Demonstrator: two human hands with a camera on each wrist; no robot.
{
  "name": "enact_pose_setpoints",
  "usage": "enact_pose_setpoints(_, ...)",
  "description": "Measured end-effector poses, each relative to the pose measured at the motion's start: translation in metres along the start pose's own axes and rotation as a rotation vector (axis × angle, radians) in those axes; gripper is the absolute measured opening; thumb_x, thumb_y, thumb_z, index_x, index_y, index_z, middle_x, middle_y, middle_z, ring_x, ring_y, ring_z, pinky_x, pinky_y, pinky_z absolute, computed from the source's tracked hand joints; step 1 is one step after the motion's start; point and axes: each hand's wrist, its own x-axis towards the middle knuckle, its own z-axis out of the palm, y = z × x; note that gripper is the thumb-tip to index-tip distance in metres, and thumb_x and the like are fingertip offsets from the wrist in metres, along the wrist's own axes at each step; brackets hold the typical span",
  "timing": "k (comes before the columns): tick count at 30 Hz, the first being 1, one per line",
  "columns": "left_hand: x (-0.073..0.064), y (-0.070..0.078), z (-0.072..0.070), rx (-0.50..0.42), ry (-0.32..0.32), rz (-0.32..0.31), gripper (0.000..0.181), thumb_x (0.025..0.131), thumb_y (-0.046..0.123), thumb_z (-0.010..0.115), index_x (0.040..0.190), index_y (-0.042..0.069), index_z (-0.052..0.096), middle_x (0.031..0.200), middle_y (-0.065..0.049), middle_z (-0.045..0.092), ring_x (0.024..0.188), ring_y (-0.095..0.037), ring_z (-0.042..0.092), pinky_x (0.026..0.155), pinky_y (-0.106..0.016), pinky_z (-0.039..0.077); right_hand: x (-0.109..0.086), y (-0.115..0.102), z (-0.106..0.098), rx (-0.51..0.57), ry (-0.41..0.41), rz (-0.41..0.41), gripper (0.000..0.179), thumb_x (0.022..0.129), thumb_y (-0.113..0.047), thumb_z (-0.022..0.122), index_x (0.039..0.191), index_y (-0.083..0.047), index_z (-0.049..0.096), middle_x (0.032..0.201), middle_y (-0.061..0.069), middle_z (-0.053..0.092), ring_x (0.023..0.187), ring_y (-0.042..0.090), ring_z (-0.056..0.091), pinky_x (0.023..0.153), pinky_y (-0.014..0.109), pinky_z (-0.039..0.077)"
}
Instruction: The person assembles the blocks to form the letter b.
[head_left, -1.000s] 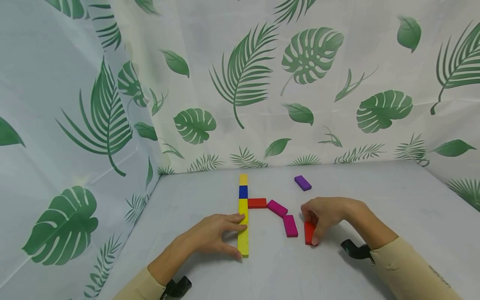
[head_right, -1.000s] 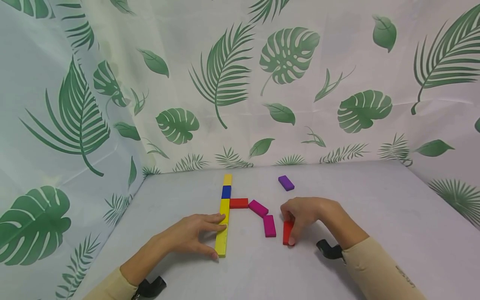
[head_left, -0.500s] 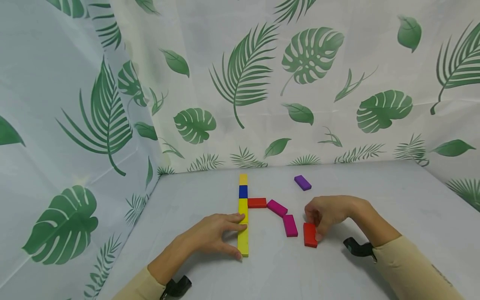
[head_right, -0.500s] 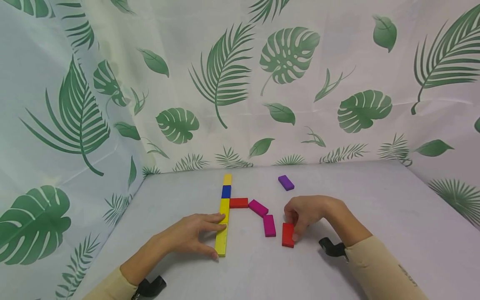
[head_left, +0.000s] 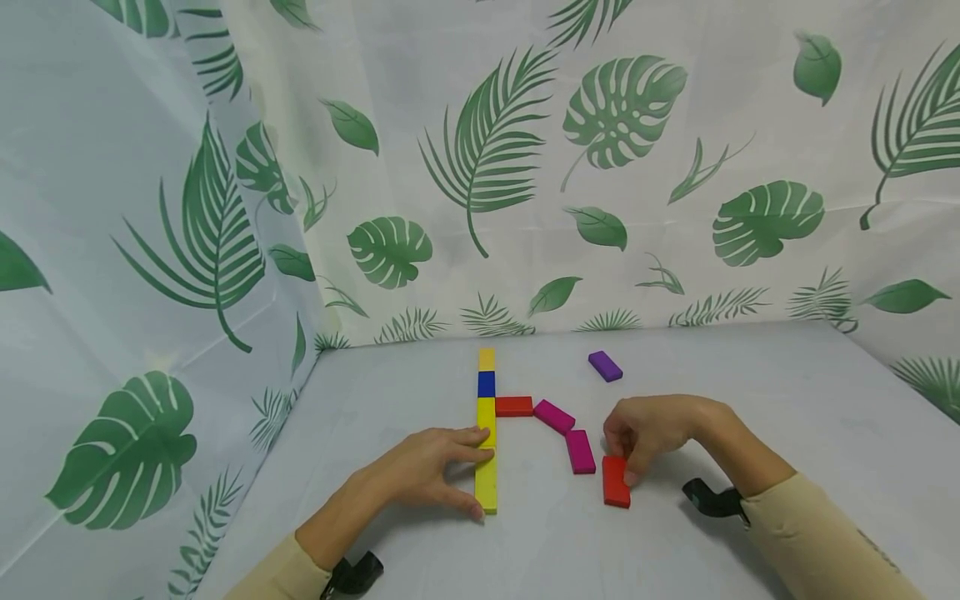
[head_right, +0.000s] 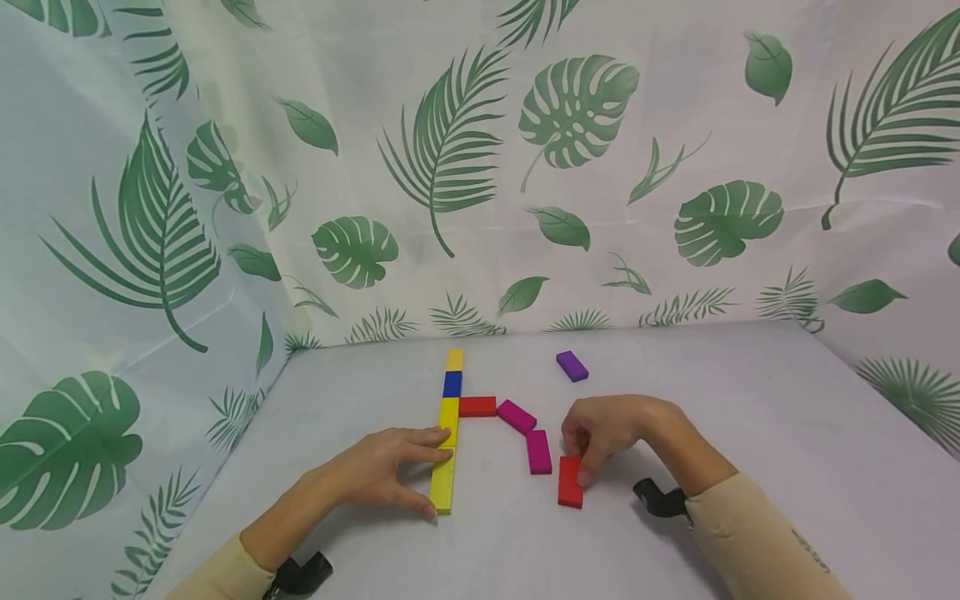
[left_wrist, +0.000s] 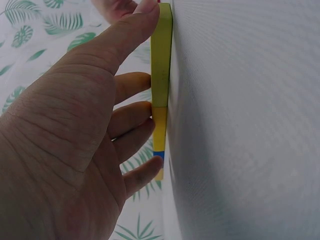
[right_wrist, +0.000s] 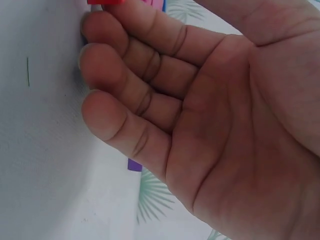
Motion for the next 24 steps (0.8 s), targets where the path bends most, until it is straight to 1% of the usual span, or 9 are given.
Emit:
enact_pose_setpoints(4,0.0009,-0.0007,0.0007,-0.002,-0.002,0.004,0.083,0.08,0.075,0.073,0.149,0.03,0.059,0.162,0.01,0.046,0.152,-0.009,0.041,0.122,-0.044,0.041,0.0007,-0.0005,-0.0001,0.02,-0.02,-0.029,0.019,0.079,-0.015,0.088,0.085,-0.016,0.07,0.077,-0.003,0.064,0.077,0.013,0.06,0.07,0.03,0.05)
enact_pose_setpoints(8,0.0006,-0.0014,0.0008,0.001,0.002,0.011,0.083,0.08,0.075,0.073,0.148,0.03,0.059,0.162,0.01,0.046,0.152,-0.009,0.041,0.122,-0.044,0.041,0.0024,-0.0008,0.0004,0.016,-0.031,-0.053,0.017,0.08,-0.015,0.088,0.083,-0.016,0.071,0.073,-0.004,0.062,0.073,0.01,0.058,0.068,0.026,0.048)
enact_pose_setpoints(14,-0.0002,-0.0015,0.0001,0.013,0.016,0.033,0.082,0.08,0.072,0.075,0.148,0.028,0.06,0.161,0.008,0.047,0.152,-0.01,0.041,0.122,-0.042,0.041,0.0045,-0.0028,0.0015,0.012,-0.031,-0.041,0.019,0.08,-0.017,0.089,0.081,-0.016,0.07,0.071,-0.005,0.062,0.072,0.01,0.057,0.067,0.026,0.047)
enact_pose_setpoints(20,-0.0005,-0.0016,-0.0003,0.012,0.017,0.029,0.082,0.08,0.072,0.075,0.147,0.027,0.06,0.161,0.008,0.047,0.152,-0.009,0.041,0.122,-0.042,0.04,0.0055,-0.0046,0.003,-0.01,-0.033,-0.037,0.02,0.08,-0.019,0.089,0.079,-0.016,0.07,0.069,-0.006,0.06,0.069,0.009,0.056,0.065,0.024,0.045)
enact_pose_setpoints(24,-0.0003,-0.0017,0.0001,0.015,0.02,0.036,0.082,0.081,0.072,0.075,0.148,0.027,0.06,0.161,0.008,0.047,0.152,-0.009,0.04,0.122,-0.042,0.04,0.0062,-0.006,0.0041,-0.007,-0.035,-0.029,0.02,0.08,-0.019,0.09,0.079,-0.016,0.07,0.069,-0.005,0.061,0.069,0.009,0.056,0.065,0.025,0.045)
